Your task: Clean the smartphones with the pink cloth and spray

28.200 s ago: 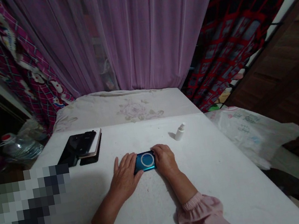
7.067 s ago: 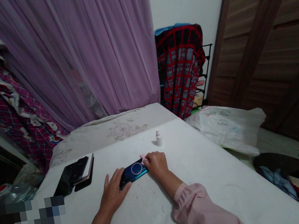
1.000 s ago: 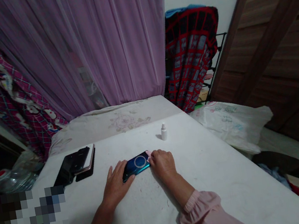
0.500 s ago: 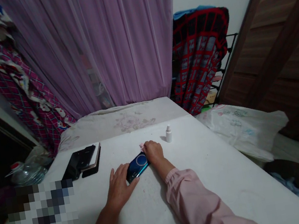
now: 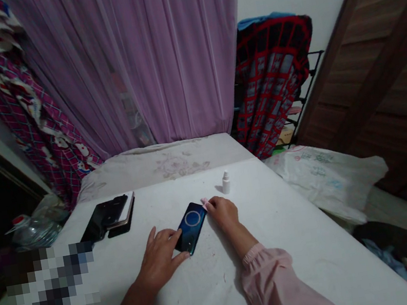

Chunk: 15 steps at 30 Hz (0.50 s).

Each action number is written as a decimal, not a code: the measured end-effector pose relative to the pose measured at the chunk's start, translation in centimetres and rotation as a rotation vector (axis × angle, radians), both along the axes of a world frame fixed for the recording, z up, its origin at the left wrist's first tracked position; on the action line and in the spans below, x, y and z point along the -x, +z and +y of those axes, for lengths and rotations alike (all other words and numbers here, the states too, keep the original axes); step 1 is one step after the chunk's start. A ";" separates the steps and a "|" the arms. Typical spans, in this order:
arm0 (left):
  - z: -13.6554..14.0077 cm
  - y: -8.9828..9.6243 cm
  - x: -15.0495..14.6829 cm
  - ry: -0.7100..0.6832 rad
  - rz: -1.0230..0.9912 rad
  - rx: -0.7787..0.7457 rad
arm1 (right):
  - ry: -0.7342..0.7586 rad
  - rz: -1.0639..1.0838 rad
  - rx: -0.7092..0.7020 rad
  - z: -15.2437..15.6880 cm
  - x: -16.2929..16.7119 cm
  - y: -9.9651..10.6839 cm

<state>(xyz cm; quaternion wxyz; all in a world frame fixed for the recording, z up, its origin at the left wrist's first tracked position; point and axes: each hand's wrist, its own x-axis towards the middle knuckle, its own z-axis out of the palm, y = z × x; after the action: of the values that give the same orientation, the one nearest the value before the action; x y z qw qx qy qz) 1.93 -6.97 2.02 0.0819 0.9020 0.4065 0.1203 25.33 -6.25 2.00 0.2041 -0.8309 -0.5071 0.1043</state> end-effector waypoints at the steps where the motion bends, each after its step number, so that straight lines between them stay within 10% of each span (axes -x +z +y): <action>1: 0.0 0.1 -0.5 0.006 0.004 -0.009 | 0.014 -0.002 -0.005 0.4 0.4 0.0; 15: 3.3 -1.7 -3.7 -0.256 -0.039 0.032 | 0.205 -0.016 -0.010 6.0 1.5 0.6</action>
<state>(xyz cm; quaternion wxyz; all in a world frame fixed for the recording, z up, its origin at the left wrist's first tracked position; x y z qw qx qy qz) 5.64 -3.65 0.34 0.1188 0.9426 0.2881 0.1201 23.82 -0.26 2.59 0.1923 -0.7746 -0.5914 0.1154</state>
